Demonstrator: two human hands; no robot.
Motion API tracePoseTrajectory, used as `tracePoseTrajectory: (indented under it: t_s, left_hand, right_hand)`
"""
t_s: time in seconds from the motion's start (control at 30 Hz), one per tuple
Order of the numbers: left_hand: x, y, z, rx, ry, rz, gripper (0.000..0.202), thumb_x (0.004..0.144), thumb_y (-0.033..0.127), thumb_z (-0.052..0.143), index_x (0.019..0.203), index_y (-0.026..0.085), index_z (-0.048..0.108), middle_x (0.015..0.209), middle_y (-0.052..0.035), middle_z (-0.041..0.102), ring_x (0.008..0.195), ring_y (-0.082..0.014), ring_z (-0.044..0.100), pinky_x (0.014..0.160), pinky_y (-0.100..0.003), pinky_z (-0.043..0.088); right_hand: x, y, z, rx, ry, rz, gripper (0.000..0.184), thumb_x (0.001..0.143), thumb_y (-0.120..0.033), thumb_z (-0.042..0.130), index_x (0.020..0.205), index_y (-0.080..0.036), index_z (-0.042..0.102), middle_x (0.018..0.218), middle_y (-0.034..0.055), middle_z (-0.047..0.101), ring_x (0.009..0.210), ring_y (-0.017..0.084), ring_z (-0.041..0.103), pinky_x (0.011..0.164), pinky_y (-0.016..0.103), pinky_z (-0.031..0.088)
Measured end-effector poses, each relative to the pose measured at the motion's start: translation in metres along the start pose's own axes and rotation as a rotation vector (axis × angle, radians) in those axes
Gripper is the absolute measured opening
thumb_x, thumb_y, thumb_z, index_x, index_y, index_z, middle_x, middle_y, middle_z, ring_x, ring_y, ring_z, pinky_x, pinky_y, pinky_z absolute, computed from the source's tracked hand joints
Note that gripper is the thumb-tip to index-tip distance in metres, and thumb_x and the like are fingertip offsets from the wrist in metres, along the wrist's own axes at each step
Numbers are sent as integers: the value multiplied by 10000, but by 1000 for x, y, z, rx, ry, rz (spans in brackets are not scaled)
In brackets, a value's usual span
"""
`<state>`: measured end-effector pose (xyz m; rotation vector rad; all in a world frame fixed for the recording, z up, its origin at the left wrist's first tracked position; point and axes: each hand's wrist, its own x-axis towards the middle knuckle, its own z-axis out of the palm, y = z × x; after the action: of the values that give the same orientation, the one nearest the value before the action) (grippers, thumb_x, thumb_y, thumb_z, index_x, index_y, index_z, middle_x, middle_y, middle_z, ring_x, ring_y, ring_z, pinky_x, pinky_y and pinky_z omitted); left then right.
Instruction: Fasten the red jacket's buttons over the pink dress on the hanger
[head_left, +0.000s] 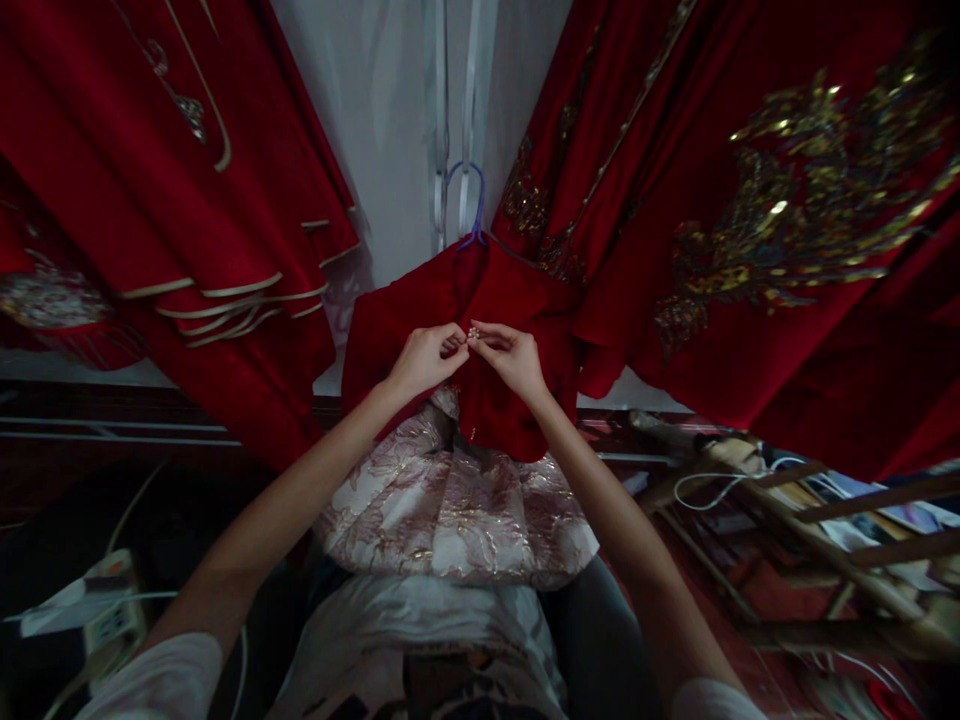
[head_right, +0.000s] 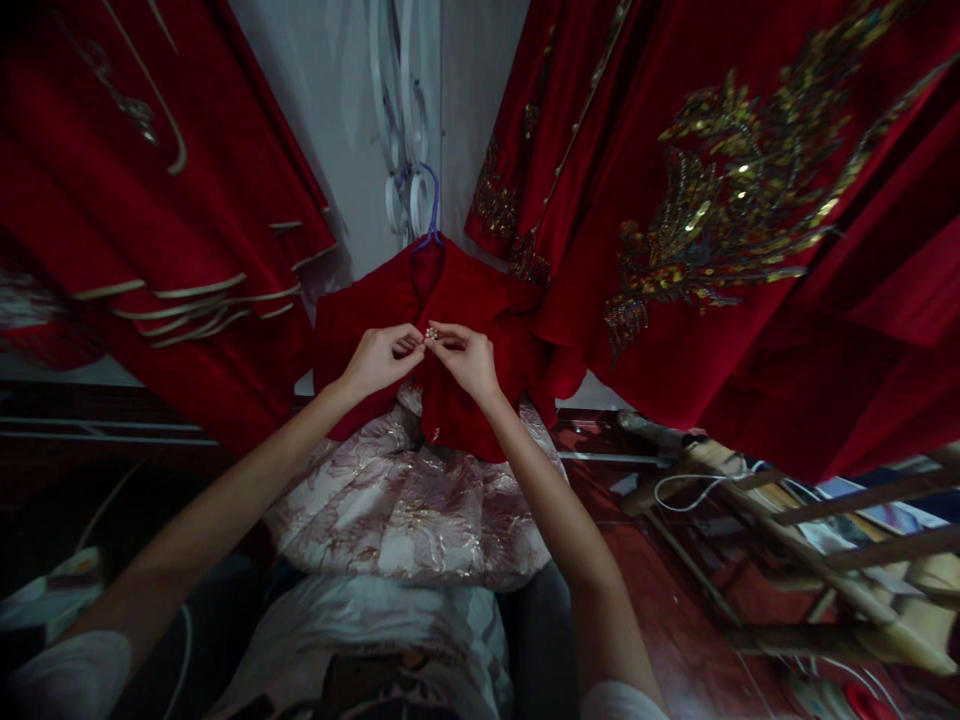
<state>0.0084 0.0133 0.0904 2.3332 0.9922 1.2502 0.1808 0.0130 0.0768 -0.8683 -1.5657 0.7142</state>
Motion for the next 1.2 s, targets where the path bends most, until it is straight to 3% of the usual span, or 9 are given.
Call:
tracePoseTrajectory:
  t_s: [0.27,0.47,0.57,0.7,0.8,0.87,0.97,1.07,1.2]
  left_hand:
    - [0,0,7,116,2,79,77,809,197,539,839,194,609,823,-23,669,742,-150,632,712,-259,495]
    - [-9,5,26,114,96,-36,243,859,129,425,1006,188,610,1032,-81,668,961,-193,639,905,-344,495]
    - [-15,1,31,-36,71,-121,321,844,97,409,1074,178,618,1114,-91,658,1039,-198,631,966,-383,495]
    - [-20,-7,37,-462,-36,-323,383,871,154,363,1182,170,586,1247,-128,575,951,-198,660,684,-344,613]
    - [-22,-10,44,-686,-95,-385,421,851,165,417,1249,186,551,1348,-137,467,1014,-214,642,603,-274,613]
    - [-23,-12,46,-743,-112,-376,438,836,156,455,1262,204,543,1357,-123,443,1052,-215,628,625,-246,609]
    - [-23,-13,44,-748,-108,-377,445,836,153,455,1271,208,533,1386,-125,423,1017,-204,645,612,-241,600]
    - [-21,-15,35,-625,-96,-383,439,846,157,411,1267,169,537,1327,-146,516,878,-176,679,607,-278,584]
    - [-23,-21,21,-236,-80,-259,306,839,160,417,992,144,681,1009,-84,698,893,-165,661,859,-322,516]
  right_hand:
    - [0,7,3,-18,-17,-1,331,759,-289,635,1074,-201,678,1012,51,712,843,169,672,793,317,561]
    - [-14,19,19,18,29,39,511,844,-407,567,1317,-233,482,1299,106,545,1066,191,598,915,342,518]
    - [-28,18,12,43,-83,70,732,824,-419,614,1457,-278,275,1410,123,424,1200,218,522,955,379,505]
    - [-46,17,2,-32,-296,-66,1058,721,-303,733,1508,-330,25,1534,101,231,1362,247,364,1075,438,416]
    - [-57,23,6,-262,-259,-221,1160,662,-201,755,1517,-261,-26,1577,104,58,1466,271,101,1183,465,239]
    - [-61,29,12,-375,-239,-258,1107,691,-132,692,1518,-240,-34,1579,104,12,1476,259,21,1188,449,238]
    - [-61,35,16,-423,-207,-302,979,736,-43,553,1517,-242,-3,1571,102,86,1473,226,81,1175,423,281]
    - [-56,34,7,-411,-125,-313,884,742,-40,515,1502,-223,101,1517,122,262,1409,227,286,1146,420,324]
    - [-46,25,-27,-447,74,-106,632,761,-119,530,1367,-191,366,1149,104,601,970,197,618,862,357,511]
